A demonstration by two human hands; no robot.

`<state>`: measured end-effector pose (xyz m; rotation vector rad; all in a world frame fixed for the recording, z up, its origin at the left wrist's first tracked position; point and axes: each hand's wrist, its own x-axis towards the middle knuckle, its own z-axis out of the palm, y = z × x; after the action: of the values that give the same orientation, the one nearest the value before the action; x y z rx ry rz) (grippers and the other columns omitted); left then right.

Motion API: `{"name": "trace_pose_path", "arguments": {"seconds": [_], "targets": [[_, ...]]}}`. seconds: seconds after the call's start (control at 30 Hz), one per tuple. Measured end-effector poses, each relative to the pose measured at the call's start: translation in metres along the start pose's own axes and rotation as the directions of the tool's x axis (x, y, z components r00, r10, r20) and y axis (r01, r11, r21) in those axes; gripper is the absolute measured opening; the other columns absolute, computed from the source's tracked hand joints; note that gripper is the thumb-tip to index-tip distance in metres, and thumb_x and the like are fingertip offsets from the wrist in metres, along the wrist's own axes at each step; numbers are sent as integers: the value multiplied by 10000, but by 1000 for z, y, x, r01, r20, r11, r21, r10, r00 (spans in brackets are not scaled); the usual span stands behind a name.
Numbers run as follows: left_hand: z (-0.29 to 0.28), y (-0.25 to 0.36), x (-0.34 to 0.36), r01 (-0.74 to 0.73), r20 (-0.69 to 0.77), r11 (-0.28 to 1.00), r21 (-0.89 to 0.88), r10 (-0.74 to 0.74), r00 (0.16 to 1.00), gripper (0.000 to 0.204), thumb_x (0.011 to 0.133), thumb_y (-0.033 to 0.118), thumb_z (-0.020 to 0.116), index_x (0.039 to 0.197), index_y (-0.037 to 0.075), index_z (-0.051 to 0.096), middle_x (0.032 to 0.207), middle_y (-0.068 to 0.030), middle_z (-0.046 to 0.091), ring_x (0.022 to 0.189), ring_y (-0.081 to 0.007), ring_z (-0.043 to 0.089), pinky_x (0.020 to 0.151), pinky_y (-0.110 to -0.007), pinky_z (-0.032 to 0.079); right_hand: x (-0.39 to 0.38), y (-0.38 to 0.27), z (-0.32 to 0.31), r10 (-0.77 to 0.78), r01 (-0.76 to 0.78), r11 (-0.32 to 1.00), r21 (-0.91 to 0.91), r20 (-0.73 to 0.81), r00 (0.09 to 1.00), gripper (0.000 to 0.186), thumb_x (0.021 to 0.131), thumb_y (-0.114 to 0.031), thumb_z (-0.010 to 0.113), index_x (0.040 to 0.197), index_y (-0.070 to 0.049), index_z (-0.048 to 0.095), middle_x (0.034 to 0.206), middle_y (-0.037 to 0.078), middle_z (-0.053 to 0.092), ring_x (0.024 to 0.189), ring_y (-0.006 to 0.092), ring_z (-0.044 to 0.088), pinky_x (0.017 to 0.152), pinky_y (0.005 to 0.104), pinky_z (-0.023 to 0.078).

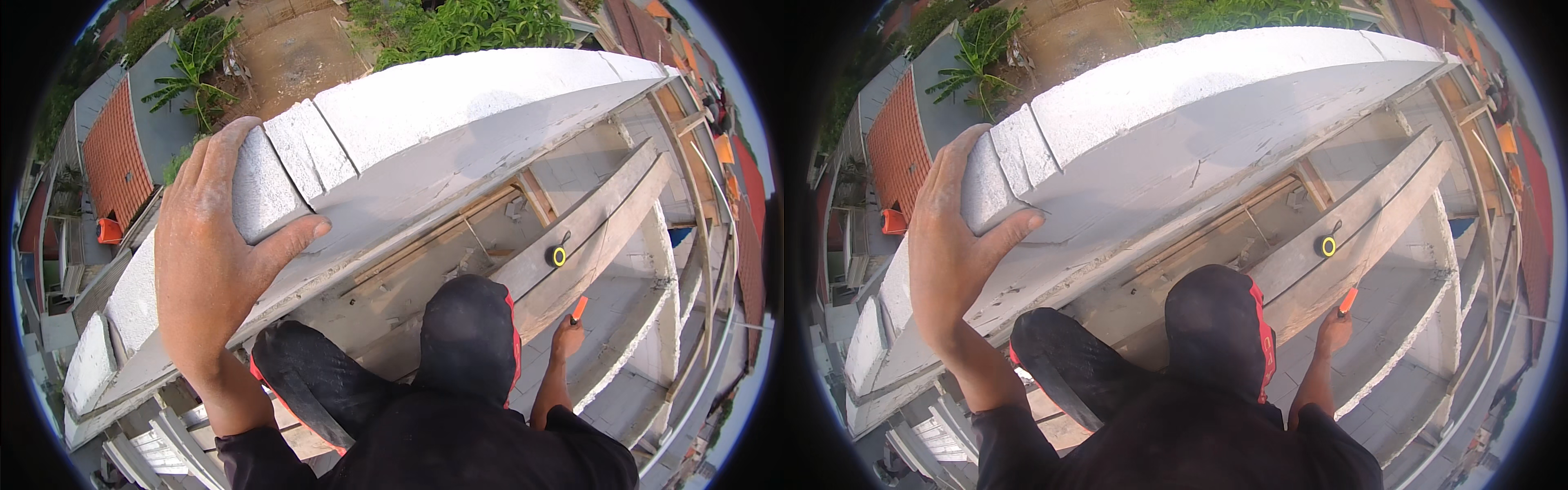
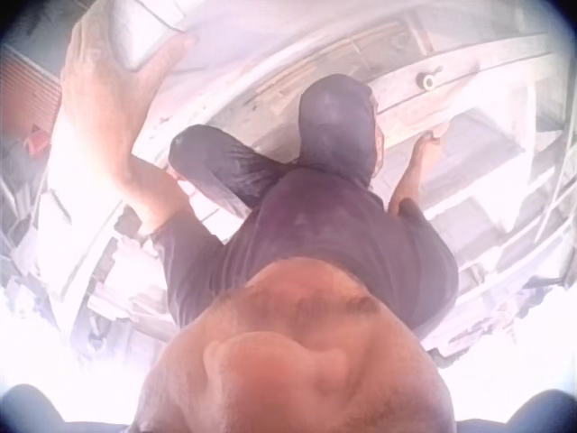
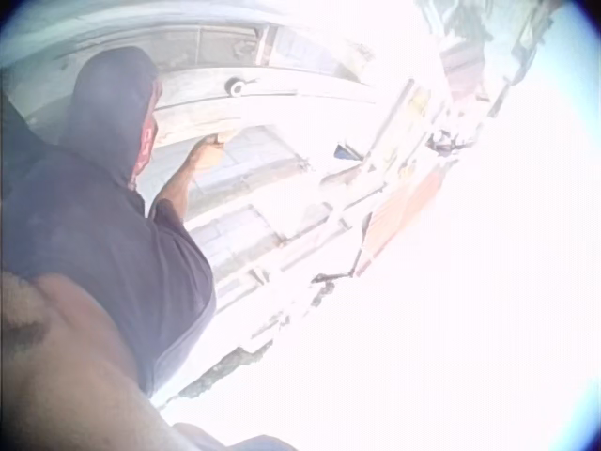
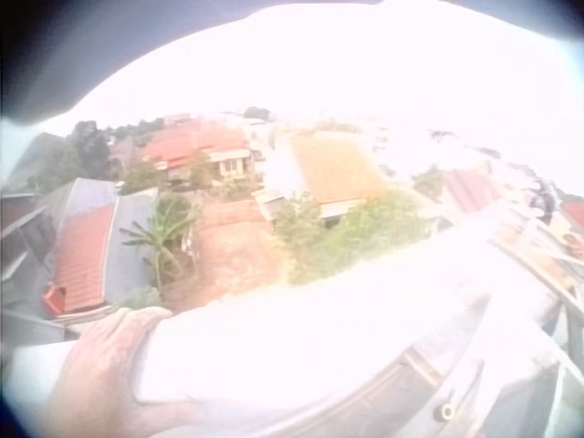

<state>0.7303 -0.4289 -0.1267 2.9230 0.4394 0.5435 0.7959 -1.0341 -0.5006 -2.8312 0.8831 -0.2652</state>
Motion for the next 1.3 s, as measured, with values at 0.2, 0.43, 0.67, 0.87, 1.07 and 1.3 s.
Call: {"name": "trace_pose_path", "arguments": {"seconds": [0.2,0.43,0.67,0.87,1.07,1.3], "targets": [[-9,7,10,60,87,994,-88,-52,995,1071,590,660,899,1412,41,603,1293,-173,681,1248,-393,625,1082,-469,455,2,-29,-152,-236,290,888,358,-189,953,329,993,-233,672,1081,77,734,845,200,739,752,357,688,723,463,525],[-26,9,19,479,64,864,-154,-475,878,498,1020,503,639,1079,19,742,1084,-186,731,1098,-383,622,1102,-496,381,-16,-241,-430,-600,401,505,764,-24,800,312,1045,-109,613,1298,46,517,698,14,535,515,75,502,473,227,393],[-7,26,49,606,1,792,78,-607,794,574,1018,551,548,1044,32,793,1070,-147,767,1129,-373,617,1137,-516,341,-91,-397,-539,-727,-116,539,834,530,436,464,1060,-245,650,1420,43,591,841,55,676,644,85,566,598,244,450],[-18,26,58,648,114,750,130,-661,742,562,1011,546,532,1067,57,802,1115,-124,762,1136,-348,622,1135,-500,345,-125,-431,-559,-774,87,623,777,597,212,408,1041,-144,664,1404,32,604,1161,168,753,990,239,742,897,354,558],[-26,28,60,642,137,759,112,-652,746,528,1019,516,526,1109,70,795,1136,-102,759,1128,-331,627,1126,-486,354,-122,-422,-560,-768,126,632,765,596,235,422,1047,-144,658,1424,31,588,1122,151,762,1010,223,743,909,351,556],[-28,28,64,655,195,738,161,-674,712,518,1019,510,507,1085,82,791,1137,-100,759,1149,-324,619,1128,-484,354,-117,-431,-575,-736,133,676,725,652,184,405,1051,-130,644,1423,22,592,1171,157,748,1041,224,739,913,345,553]]}}
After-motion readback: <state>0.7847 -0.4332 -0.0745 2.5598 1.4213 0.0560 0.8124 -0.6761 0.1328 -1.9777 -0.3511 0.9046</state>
